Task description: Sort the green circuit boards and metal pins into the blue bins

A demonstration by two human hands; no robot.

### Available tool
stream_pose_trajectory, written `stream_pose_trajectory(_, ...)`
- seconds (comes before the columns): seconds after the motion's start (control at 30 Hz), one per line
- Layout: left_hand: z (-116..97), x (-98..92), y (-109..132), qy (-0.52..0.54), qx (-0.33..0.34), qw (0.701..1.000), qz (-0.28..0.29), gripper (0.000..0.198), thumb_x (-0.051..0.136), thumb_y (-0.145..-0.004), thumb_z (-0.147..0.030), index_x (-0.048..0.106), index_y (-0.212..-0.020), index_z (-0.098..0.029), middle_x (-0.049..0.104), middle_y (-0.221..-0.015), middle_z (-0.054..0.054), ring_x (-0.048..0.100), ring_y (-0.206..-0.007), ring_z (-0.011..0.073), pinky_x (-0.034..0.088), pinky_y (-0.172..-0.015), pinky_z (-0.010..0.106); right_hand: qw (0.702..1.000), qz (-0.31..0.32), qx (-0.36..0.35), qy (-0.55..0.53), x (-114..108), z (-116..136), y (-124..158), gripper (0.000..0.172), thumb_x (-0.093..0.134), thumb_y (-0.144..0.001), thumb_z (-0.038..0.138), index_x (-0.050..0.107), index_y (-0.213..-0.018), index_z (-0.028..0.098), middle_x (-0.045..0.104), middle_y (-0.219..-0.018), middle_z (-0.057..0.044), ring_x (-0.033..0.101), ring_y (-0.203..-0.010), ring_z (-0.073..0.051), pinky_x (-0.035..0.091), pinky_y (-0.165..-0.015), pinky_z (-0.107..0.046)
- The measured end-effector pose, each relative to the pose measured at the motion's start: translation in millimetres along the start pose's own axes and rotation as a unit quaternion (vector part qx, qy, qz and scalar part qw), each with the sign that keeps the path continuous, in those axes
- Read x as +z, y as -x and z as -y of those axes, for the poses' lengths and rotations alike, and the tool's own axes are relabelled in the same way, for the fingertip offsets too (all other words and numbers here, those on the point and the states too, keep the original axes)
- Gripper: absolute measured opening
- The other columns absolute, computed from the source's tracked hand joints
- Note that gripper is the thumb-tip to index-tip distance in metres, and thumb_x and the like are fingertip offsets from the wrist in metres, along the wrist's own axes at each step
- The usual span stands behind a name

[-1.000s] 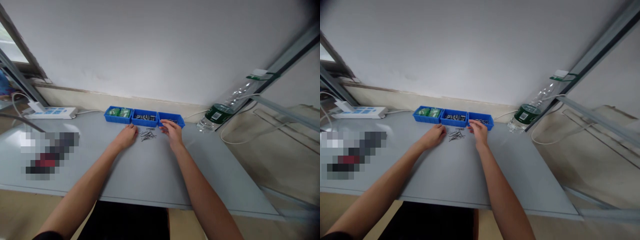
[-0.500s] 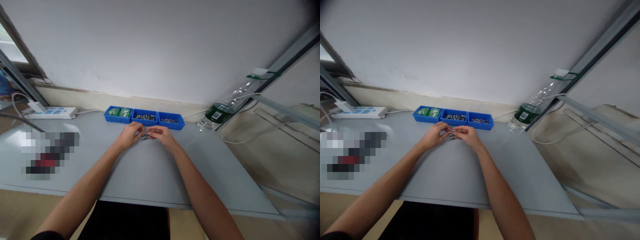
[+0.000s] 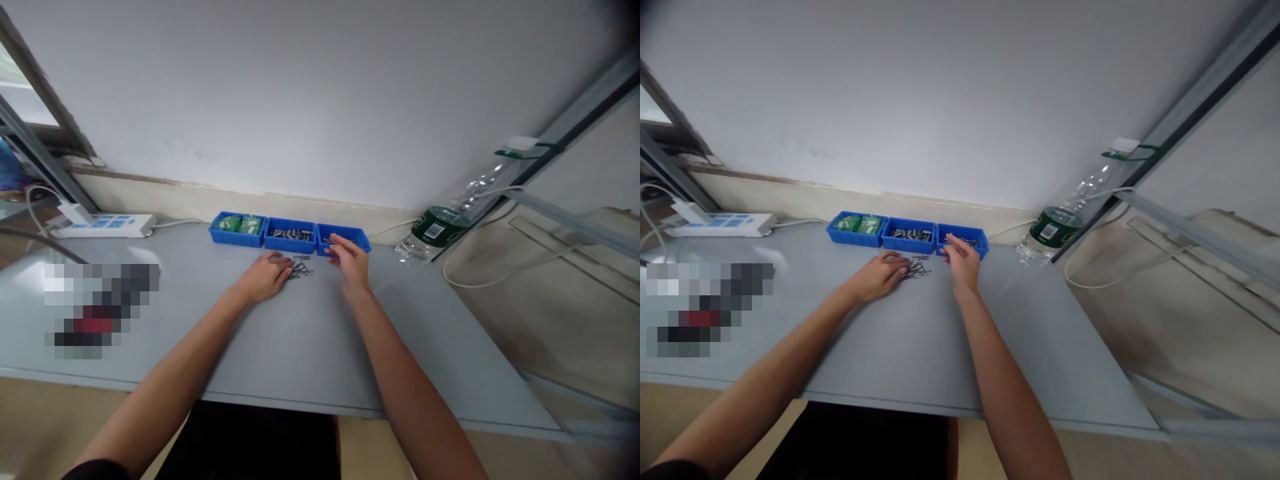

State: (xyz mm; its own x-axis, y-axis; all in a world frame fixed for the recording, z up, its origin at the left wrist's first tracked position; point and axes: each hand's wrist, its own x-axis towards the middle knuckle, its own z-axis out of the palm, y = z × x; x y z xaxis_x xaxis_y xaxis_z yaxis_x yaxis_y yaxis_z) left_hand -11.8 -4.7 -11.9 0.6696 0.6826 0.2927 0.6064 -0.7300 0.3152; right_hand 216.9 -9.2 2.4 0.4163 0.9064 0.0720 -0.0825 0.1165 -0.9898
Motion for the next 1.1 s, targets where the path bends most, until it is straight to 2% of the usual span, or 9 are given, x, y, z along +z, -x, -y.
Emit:
stream_pose_trajectory(0.07, 1.9, 1.9, 0.5, -0.008, -0.017, 1.000, -0.005, 0.038, 0.038, -0.107, -0.029, 0.073, -0.116, -0.019, 0.075, -0.118, 0.011, 0.057, -0.126, 0.0307, 0.043, -0.113, 0.050, 1.000, -0.014, -0.004, 0.008, -1.1, -1.6, -1.6, 0.043, 0.070, -0.068, 0.033, 0.079, -0.108, 0.020, 0.077, -0.114, -0.011, 0.075, -0.090, -0.023, 0.057, -0.072, -0.033)
stream_pose_trajectory(0.17, 7.2, 1.3, 0.9, -0.021, -0.038, 0.999, -0.020, 0.033, 0.045, -0.104, -0.026, 0.077, -0.107, -0.020, 0.077, -0.111, 0.011, 0.057, -0.124, 0.0324, 0.045, -0.110, 0.051, 1.000, -0.001, -0.008, 0.021, -0.6, -2.8, -0.8, 0.042, 0.068, -0.070, 0.033, 0.079, -0.108, 0.020, 0.077, -0.110, -0.011, 0.075, -0.089, -0.024, 0.058, -0.072, -0.034)
stream_pose_trajectory(0.3, 13.3, -2.4, 0.2, -0.046, -0.059, 0.997, -0.026, 0.025, 0.055, -0.098, -0.019, 0.080, -0.097, -0.022, 0.078, -0.107, 0.009, 0.060, -0.116, 0.0316, 0.049, -0.103, 0.046, 1.000, 0.008, 0.000, 0.017, 2.2, -1.6, 2.2, 0.041, 0.069, -0.069, 0.033, 0.079, -0.107, 0.020, 0.076, -0.111, -0.010, 0.075, -0.087, -0.023, 0.057, -0.071, -0.033)
stream_pose_trajectory(0.4, 12.2, -2.8, -1.0, -0.055, -0.077, 0.995, -0.032, 0.022, 0.057, -0.096, -0.017, 0.079, -0.095, -0.021, 0.077, -0.107, 0.010, 0.060, -0.113, 0.0321, 0.050, -0.099, 0.045, 1.000, 0.011, 0.006, 0.011, 3.4, 0.1, 3.6, 0.040, 0.069, -0.068, 0.033, 0.079, -0.105, 0.020, 0.076, -0.113, -0.010, 0.075, -0.085, -0.021, 0.057, -0.072, -0.033)
stream_pose_trajectory(0.53, 7.0, 2.3, -3.6, -0.075, -0.092, 0.992, -0.034, 0.024, 0.051, -0.098, -0.016, 0.074, -0.095, -0.017, 0.074, -0.103, 0.014, 0.059, -0.108, 0.0334, 0.050, -0.096, 0.047, 1.000, 0.019, 0.011, 0.012, 3.8, 1.1, 4.3, 0.039, 0.070, -0.068, 0.034, 0.079, -0.103, 0.021, 0.076, -0.109, -0.009, 0.073, -0.082, -0.020, 0.056, -0.072, -0.034)
stream_pose_trajectory(0.73, 9.4, 9.8, -4.2, -0.117, -0.128, 0.984, -0.034, 0.017, 0.048, -0.099, -0.016, 0.066, -0.099, -0.015, 0.067, -0.106, 0.016, 0.060, -0.103, 0.0314, 0.050, -0.096, 0.046, 0.999, 0.039, 0.017, 0.008, 5.3, 1.0, 5.5, 0.034, 0.072, -0.066, 0.035, 0.079, -0.096, 0.020, 0.077, -0.105, -0.008, 0.070, -0.074, -0.018, 0.054, -0.067, -0.031)
stream_pose_trajectory(0.87, 12.8, 7.5, -3.1, -0.052, -0.121, 0.990, -0.055, 0.015, 0.047, -0.099, -0.014, 0.061, -0.098, -0.016, 0.067, -0.098, 0.014, 0.063, -0.093, 0.0284, 0.052, -0.085, 0.041, 0.997, 0.069, 0.004, 0.027, 6.2, 0.8, 7.8, 0.031, 0.072, -0.068, 0.036, 0.079, -0.093, 0.020, 0.078, -0.100, -0.008, 0.070, -0.074, -0.018, 0.054, -0.068, -0.031)
stream_pose_trajectory(1.1, 1.5, -0.8, -6.6, 0.118, -0.042, 0.980, -0.154, 0.006, 0.061, -0.094, -0.014, 0.062, -0.093, -0.020, 0.070, -0.090, 0.004, 0.064, -0.085, 0.0196, 0.052, -0.079, 0.031, 0.985, 0.152, -0.012, 0.081, 10.4, -2.5, 12.7, 0.025, 0.071, -0.071, 0.036, 0.079, -0.090, 0.021, 0.078, -0.095, -0.007, 0.070, -0.076, -0.020, 0.054, -0.069, -0.033)
